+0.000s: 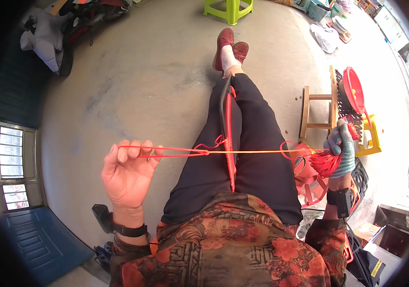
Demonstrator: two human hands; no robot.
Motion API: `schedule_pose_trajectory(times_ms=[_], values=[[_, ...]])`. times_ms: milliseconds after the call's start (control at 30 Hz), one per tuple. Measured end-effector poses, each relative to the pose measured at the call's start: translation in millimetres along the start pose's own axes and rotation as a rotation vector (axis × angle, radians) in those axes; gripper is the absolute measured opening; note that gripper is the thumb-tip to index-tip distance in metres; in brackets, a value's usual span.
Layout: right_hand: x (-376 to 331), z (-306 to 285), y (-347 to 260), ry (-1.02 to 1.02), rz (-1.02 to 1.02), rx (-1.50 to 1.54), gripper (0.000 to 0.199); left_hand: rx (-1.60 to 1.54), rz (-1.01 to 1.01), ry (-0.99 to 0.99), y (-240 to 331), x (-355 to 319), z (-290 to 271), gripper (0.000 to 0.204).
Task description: Winding red plastic ribbon around a red plastic hacksaw frame.
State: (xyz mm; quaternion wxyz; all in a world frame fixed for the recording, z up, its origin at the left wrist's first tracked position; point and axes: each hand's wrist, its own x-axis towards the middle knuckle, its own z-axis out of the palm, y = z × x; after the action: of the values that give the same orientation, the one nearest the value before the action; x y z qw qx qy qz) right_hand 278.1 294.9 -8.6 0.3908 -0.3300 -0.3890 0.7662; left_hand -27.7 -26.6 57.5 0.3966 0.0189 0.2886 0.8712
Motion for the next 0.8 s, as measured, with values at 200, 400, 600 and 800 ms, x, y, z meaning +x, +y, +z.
schedule_pose_trajectory(times_ms=[200,400,600,800], values=[[16.1,-69.9,-6.2,0.110,-0.003,-0.124,0.015,-0.051,-0.118,-0.076,20.8,-2.6,-41.4,0.031],[53.8,-129.9,-20.0,0.341,-0.079,-0.153,0.019,-0.035,-0.157,-0.079,31.0,-4.7,-29.2,0.032],[59.7,-149.7,-23.8,0.350,-0.086,-0.164,0.020,-0.061,-0.202,-0.148,23.9,8.4,-20.3,0.030],[60.3,-149.6,-12.8,0.430,-0.086,-0.270,0.021,-0.256,-0.106,-0.082,62.3,1.8,-23.7,0.027]])
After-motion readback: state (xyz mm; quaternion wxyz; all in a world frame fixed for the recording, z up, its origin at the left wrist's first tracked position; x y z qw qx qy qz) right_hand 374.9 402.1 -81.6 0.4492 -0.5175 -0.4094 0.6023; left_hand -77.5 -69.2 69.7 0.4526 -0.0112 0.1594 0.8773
